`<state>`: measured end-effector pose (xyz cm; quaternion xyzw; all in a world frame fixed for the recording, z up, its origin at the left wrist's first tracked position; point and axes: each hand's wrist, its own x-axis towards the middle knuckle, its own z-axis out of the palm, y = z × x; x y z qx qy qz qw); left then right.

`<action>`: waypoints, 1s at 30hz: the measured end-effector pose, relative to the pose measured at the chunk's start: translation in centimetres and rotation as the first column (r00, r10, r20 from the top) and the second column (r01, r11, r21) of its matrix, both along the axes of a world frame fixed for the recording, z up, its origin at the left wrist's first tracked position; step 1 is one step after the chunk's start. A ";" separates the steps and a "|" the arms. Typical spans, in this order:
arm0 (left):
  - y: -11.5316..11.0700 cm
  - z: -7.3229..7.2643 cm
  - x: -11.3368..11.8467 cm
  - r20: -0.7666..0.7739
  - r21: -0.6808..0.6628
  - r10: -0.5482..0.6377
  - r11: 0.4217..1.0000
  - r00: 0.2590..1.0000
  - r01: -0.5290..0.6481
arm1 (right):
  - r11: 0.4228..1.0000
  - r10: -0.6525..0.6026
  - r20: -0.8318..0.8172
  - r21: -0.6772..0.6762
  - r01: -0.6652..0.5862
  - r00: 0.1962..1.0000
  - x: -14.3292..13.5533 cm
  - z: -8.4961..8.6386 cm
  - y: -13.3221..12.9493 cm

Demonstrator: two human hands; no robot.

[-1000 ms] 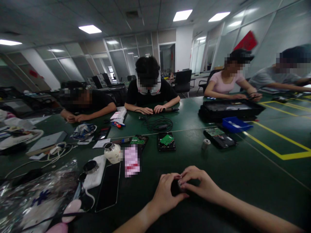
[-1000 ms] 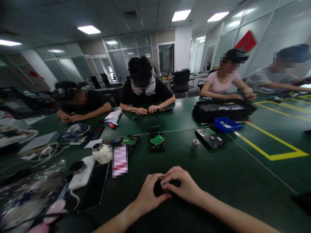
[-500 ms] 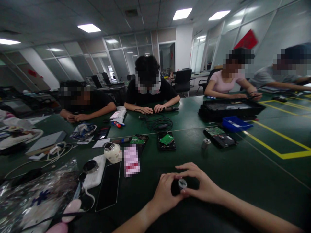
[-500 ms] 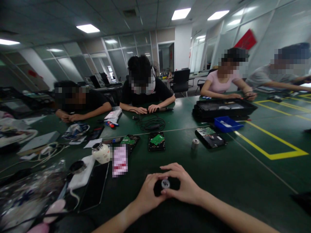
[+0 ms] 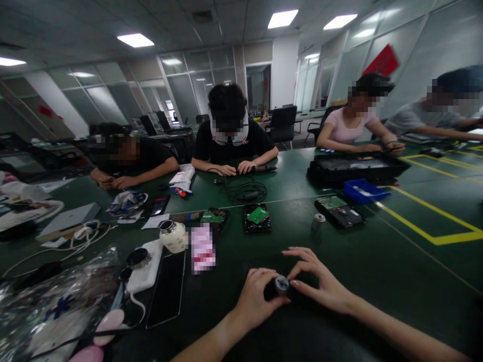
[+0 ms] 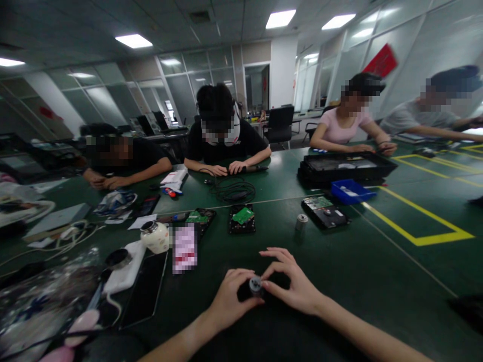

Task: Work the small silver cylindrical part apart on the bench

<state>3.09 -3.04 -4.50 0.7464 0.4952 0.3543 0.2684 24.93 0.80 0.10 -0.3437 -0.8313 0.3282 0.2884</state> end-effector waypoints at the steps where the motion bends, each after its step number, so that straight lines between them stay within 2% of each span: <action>1: 0.0 0.1 0.0 -0.001 -0.006 0.000 1.000 1.000 0.000 | 1.000 -0.001 0.000 0.005 0.001 1.000 -0.1 0.0 0.0; 5: -0.1 0.1 0.0 0.005 -0.025 0.004 1.000 1.000 -0.003 | 0.998 0.048 0.042 0.031 -0.050 0.998 -1.2 -0.3 0.0; 10: -0.1 0.1 -0.1 -0.002 -0.038 0.014 0.999 1.000 -0.015 | 0.999 -0.001 0.014 0.046 0.001 1.000 -2.1 -0.2 0.3; 14: 0.0 0.3 -0.1 -0.006 -0.030 0.001 1.000 1.000 -0.002 | 0.992 -0.065 -0.024 0.108 0.067 0.998 -1.2 -0.1 1.9; 18: 0.0 0.4 0.0 -0.013 -0.028 -0.003 1.000 1.000 0.003 | 0.973 -0.173 0.037 0.163 0.164 0.984 0.4 -2.1 3.9; 23: 0.0 0.3 0.0 -0.018 -0.033 -0.004 0.999 1.000 0.003 | 0.975 -0.193 0.218 0.154 0.162 0.957 1.5 -4.7 5.1; 27: -0.1 0.3 0.0 -0.024 -0.033 -0.001 0.999 1.000 0.000 | 0.980 -0.178 0.248 0.129 0.149 0.952 1.5 -5.0 5.2; 30: 0.0 0.4 0.0 -0.036 -0.041 -0.005 0.999 0.999 0.004 | 0.980 -0.188 0.201 0.097 0.172 0.961 1.3 -4.6 5.0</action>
